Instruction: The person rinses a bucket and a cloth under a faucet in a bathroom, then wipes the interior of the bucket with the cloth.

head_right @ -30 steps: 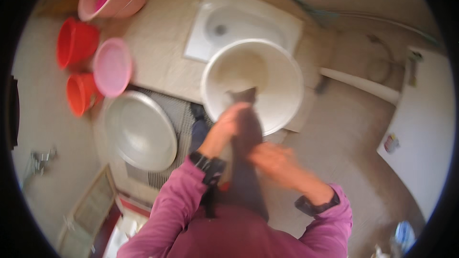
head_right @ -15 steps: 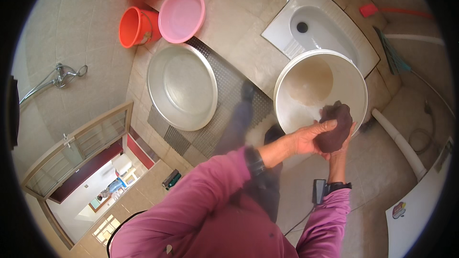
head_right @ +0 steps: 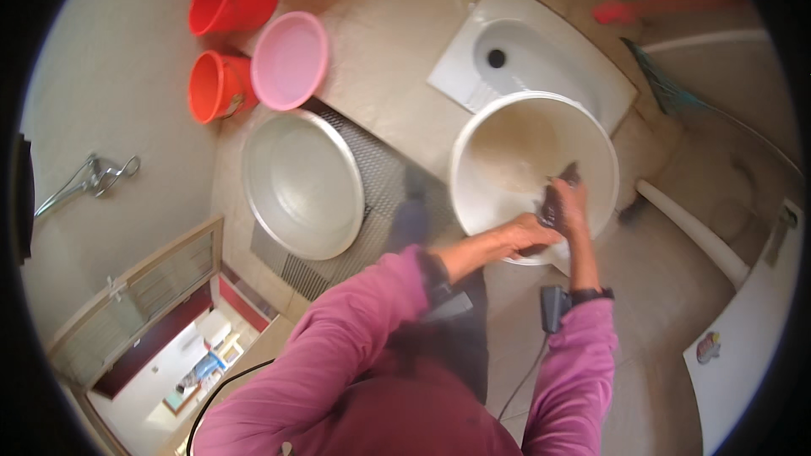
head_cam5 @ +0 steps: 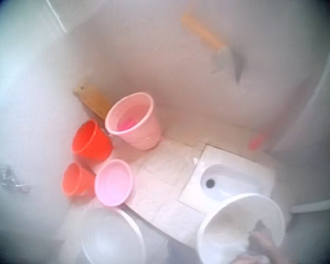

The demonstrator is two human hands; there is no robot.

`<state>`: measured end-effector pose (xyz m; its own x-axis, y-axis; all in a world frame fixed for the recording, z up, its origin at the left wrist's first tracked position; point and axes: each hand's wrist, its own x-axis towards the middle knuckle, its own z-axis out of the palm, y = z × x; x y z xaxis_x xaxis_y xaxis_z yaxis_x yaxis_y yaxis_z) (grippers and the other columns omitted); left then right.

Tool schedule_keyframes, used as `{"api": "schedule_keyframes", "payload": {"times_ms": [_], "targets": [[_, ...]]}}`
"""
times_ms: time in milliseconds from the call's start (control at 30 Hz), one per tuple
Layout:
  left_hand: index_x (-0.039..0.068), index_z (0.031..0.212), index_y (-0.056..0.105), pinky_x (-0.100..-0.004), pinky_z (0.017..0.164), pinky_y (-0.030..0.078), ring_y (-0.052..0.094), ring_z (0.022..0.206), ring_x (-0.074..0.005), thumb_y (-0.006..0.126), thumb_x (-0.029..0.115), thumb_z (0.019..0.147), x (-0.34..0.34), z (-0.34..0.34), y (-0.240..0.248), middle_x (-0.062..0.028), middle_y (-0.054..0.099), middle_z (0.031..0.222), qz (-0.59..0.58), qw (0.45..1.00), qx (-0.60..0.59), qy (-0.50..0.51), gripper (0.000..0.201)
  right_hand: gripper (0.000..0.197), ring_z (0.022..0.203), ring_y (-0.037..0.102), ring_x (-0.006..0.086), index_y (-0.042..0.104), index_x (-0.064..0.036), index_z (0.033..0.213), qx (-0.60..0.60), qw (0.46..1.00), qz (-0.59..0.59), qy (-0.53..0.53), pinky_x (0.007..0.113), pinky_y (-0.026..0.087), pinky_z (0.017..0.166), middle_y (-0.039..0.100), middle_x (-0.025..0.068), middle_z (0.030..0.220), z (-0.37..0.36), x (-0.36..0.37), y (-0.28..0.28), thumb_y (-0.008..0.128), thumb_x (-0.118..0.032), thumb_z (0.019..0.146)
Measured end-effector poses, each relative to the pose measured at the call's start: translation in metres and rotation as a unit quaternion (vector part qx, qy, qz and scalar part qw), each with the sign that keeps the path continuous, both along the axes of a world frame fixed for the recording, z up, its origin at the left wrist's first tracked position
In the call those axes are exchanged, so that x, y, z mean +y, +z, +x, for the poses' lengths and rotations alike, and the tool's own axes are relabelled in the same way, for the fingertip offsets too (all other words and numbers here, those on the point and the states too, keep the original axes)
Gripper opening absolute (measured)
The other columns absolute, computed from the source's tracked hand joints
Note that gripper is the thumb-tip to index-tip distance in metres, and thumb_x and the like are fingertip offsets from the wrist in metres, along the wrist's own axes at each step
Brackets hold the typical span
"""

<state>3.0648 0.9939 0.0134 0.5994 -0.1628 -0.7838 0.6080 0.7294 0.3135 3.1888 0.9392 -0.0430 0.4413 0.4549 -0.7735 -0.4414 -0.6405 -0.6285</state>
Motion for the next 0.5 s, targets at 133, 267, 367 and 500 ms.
{"api": "schedule_keyframes", "payload": {"times_ms": [133, 267, 367, 500], "targets": [[0.001, 0.076, 0.053, -0.0340, 0.065, 0.041, 0.053, 0.077, -0.0245, 0.053, 0.026, 0.056, -0.005, 0.020, -0.030, -0.0165, 0.055, 0.079, 0.340, 0.902, 0.037, -0.266, 0.032, 0.030, 0.063, 0.050, 0.0279, 0.043, 0.0022, 0.083, -0.304, 0.932, -0.028, 0.193, 0.034, 0.040, 0.057, 0.051, 0.0166, 0.069, 0.003, -0.009, -0.037, 0.052, -0.016, 0.060], [0.002, 0.088, 0.049, -0.0340, 0.069, 0.039, 0.051, 0.082, -0.0271, 0.050, 0.024, 0.058, -0.010, 0.030, -0.028, -0.0160, 0.054, 0.084, 0.382, 0.884, 0.058, -0.263, 0.037, 0.043, 0.072, 0.049, 0.0361, 0.034, -0.0021, 0.099, -0.302, 0.922, -0.057, 0.237, 0.038, 0.039, 0.064, 0.050, 0.0223, 0.075, 0.007, -0.003, -0.020, 0.050, -0.016, 0.062], [0.003, 0.078, 0.048, -0.0313, 0.054, 0.039, 0.050, 0.059, -0.0209, 0.049, 0.026, 0.062, -0.005, 0.014, -0.035, -0.0087, 0.052, 0.066, 0.198, 0.966, -0.057, -0.155, 0.028, 0.054, 0.086, 0.046, 0.0301, 0.028, -0.0074, 0.110, -0.240, 0.944, 0.054, 0.220, 0.034, 0.037, 0.072, 0.046, 0.0201, 0.092, 0.010, 0.005, 0.022, 0.051, -0.018, 0.062], [0.003, 0.082, 0.043, -0.0271, 0.048, 0.035, 0.045, 0.051, -0.0158, 0.046, 0.029, 0.069, -0.001, -0.001, 0.012, -0.0047, 0.043, 0.054, -0.147, 0.973, -0.136, 0.111, 0.029, 0.055, 0.096, 0.040, 0.0243, 0.032, -0.0106, 0.112, 0.078, 0.977, 0.189, 0.054, 0.033, 0.033, 0.081, 0.041, 0.0153, 0.103, 0.009, -0.008, 0.050, 0.055, -0.026, 0.064]]}}
